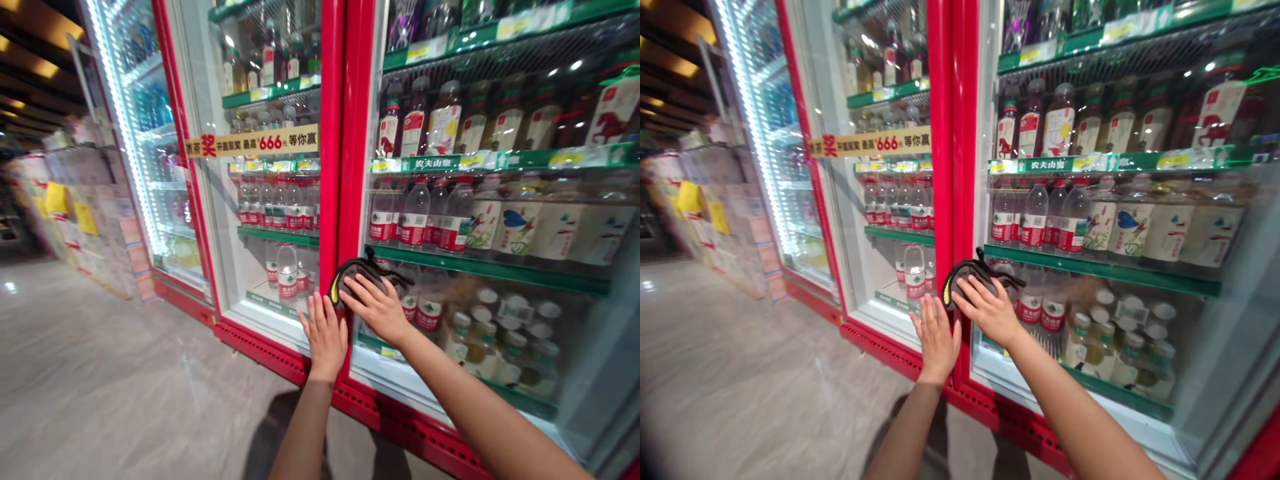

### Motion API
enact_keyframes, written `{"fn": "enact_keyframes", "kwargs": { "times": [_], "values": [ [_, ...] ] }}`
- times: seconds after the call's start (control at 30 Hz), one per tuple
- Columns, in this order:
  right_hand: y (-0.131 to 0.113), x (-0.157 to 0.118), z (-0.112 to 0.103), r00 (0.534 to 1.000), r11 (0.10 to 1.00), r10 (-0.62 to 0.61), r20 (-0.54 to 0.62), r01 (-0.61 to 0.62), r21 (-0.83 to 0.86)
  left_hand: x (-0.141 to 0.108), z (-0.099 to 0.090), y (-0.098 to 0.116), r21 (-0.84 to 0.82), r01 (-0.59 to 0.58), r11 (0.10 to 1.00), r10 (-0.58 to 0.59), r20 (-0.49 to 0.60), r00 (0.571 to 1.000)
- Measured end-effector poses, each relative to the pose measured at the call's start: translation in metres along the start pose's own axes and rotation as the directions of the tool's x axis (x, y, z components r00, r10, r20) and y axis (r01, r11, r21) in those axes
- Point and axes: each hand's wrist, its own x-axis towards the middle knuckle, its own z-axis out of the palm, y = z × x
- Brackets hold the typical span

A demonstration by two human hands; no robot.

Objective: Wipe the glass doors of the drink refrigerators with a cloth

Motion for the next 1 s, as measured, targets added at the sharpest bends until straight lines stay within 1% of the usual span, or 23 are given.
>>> {"fn": "enact_keyframes", "kwargs": {
  "times": [0.07,0.13,0.2,0.23,0.3,0.4,0.47,0.57,0.67,0.73,0.83,0.93,1.0],
  "values": [
    [0.001,0.005,0.005,0.993,0.997,-0.074,0.090,0.073,0.015,0.002,0.002,0.002,0.005,0.018,1.000,-0.018,0.029,0.999],
    [0.009,0.012,0.006,0.987,0.996,-0.085,0.135,0.086,0.001,0.009,0.005,0.007,-0.024,0.005,1.000,-0.002,0.111,0.994],
    [0.022,0.023,0.004,0.988,0.996,-0.081,0.130,0.084,-0.018,0.023,0.007,0.013,-0.061,0.000,0.998,0.010,0.162,0.987],
    [0.030,0.032,0.002,0.990,0.996,-0.081,0.119,0.085,-0.024,0.033,0.008,0.016,-0.072,0.002,0.997,0.009,0.162,0.987],
    [0.048,0.053,-0.003,0.992,0.996,-0.078,0.099,0.082,-0.036,0.059,0.008,0.021,-0.075,0.016,0.997,-0.007,0.118,0.993],
    [0.077,0.095,-0.014,0.996,0.997,-0.053,0.068,0.057,-0.058,0.113,0.003,0.028,-0.064,0.015,0.998,-0.014,0.023,1.000],
    [0.099,0.127,-0.023,0.998,0.997,-0.026,0.058,0.030,-0.072,0.157,-0.003,0.034,-0.062,0.013,0.998,-0.016,-0.036,0.999],
    [0.137,0.178,-0.038,0.999,0.996,0.019,0.048,-0.015,-0.087,0.228,-0.017,0.045,-0.075,0.014,0.997,-0.022,-0.104,0.994],
    [0.176,0.230,-0.053,0.999,0.995,0.033,0.026,-0.031,-0.092,0.295,-0.035,0.053,-0.090,0.004,0.996,-0.015,-0.124,0.992],
    [0.200,0.261,-0.064,0.999,0.996,0.024,0.021,-0.022,-0.092,0.334,-0.047,0.056,-0.097,-0.002,0.995,-0.010,-0.120,0.993],
    [0.231,0.301,-0.080,0.999,0.995,0.022,0.037,-0.019,-0.098,0.383,-0.063,0.062,-0.105,0.012,0.994,-0.024,-0.114,0.993],
    [0.258,0.335,-0.096,0.998,0.993,0.030,0.060,-0.023,-0.113,0.427,-0.079,0.070,-0.084,0.018,0.996,-0.029,-0.127,0.991],
    [0.277,0.358,-0.106,0.998,0.994,0.019,0.056,-0.013,-0.110,0.457,-0.090,0.074,-0.065,0.013,0.998,-0.021,-0.137,0.990]
  ]
}}
